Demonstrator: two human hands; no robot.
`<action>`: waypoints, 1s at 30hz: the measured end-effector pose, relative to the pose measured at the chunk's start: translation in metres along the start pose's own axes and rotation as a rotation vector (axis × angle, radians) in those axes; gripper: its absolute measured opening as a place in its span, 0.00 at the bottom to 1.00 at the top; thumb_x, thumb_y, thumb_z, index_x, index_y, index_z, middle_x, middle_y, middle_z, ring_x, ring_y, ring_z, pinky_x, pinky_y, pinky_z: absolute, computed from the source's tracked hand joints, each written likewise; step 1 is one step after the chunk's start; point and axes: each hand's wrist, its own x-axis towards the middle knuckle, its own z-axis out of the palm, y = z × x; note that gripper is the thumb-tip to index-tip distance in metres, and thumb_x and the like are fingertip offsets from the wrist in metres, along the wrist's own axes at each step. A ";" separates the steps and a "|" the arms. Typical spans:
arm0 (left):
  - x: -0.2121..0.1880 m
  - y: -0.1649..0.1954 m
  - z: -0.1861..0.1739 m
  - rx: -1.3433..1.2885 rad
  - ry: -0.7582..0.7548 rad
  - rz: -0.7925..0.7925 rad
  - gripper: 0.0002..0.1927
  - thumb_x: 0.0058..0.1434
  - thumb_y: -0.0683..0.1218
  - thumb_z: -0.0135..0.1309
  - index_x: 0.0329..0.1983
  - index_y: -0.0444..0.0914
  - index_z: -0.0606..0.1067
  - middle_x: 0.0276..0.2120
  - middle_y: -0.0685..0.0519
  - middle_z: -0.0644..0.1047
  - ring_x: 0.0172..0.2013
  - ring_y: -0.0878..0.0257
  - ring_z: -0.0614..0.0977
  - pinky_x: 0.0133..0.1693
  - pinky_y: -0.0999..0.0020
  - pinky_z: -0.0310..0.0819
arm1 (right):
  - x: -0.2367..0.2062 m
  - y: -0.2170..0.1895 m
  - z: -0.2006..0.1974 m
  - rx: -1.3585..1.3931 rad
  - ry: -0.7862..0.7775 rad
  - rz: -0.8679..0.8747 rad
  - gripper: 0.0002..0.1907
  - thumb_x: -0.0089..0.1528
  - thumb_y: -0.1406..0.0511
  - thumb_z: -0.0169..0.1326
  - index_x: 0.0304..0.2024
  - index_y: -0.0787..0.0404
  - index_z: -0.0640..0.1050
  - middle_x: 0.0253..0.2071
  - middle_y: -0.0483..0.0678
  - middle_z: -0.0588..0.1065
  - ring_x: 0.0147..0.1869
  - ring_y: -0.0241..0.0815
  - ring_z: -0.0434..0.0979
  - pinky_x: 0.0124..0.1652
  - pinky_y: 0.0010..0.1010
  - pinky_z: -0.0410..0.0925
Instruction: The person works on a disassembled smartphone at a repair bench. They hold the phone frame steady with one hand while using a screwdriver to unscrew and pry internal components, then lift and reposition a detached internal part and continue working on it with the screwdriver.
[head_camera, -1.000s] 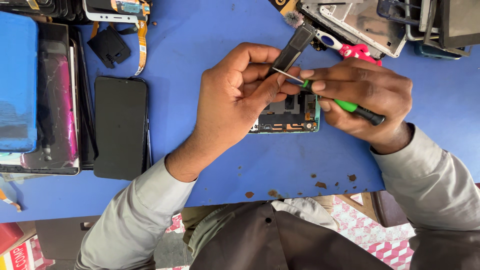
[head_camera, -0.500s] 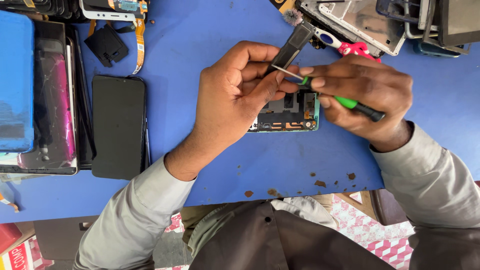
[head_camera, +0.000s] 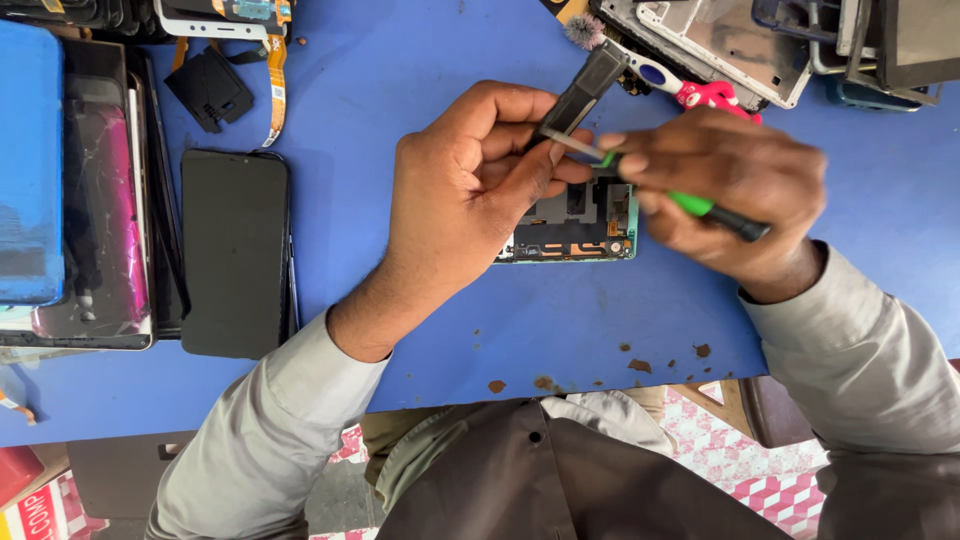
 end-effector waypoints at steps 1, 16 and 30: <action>0.000 0.000 0.000 0.018 0.001 0.000 0.10 0.75 0.33 0.50 0.57 0.29 0.69 0.48 0.45 0.83 0.47 0.61 0.89 0.49 0.70 0.84 | 0.000 0.001 0.000 0.002 0.017 0.013 0.03 0.62 0.76 0.57 0.38 0.73 0.76 0.38 0.61 0.78 0.46 0.58 0.85 0.45 0.43 0.81; 0.000 -0.001 0.000 0.060 0.012 0.016 0.09 0.74 0.32 0.51 0.55 0.28 0.70 0.47 0.45 0.84 0.47 0.61 0.89 0.49 0.69 0.84 | -0.004 0.005 0.002 0.090 0.009 0.054 0.08 0.60 0.74 0.58 0.41 0.72 0.78 0.33 0.53 0.78 0.42 0.51 0.84 0.51 0.49 0.81; -0.001 -0.002 0.000 0.028 0.017 0.010 0.09 0.74 0.32 0.51 0.56 0.28 0.71 0.47 0.45 0.83 0.48 0.60 0.89 0.50 0.68 0.84 | -0.006 0.007 0.002 0.009 0.003 -0.007 0.07 0.61 0.74 0.59 0.42 0.71 0.77 0.38 0.58 0.79 0.41 0.50 0.83 0.46 0.43 0.79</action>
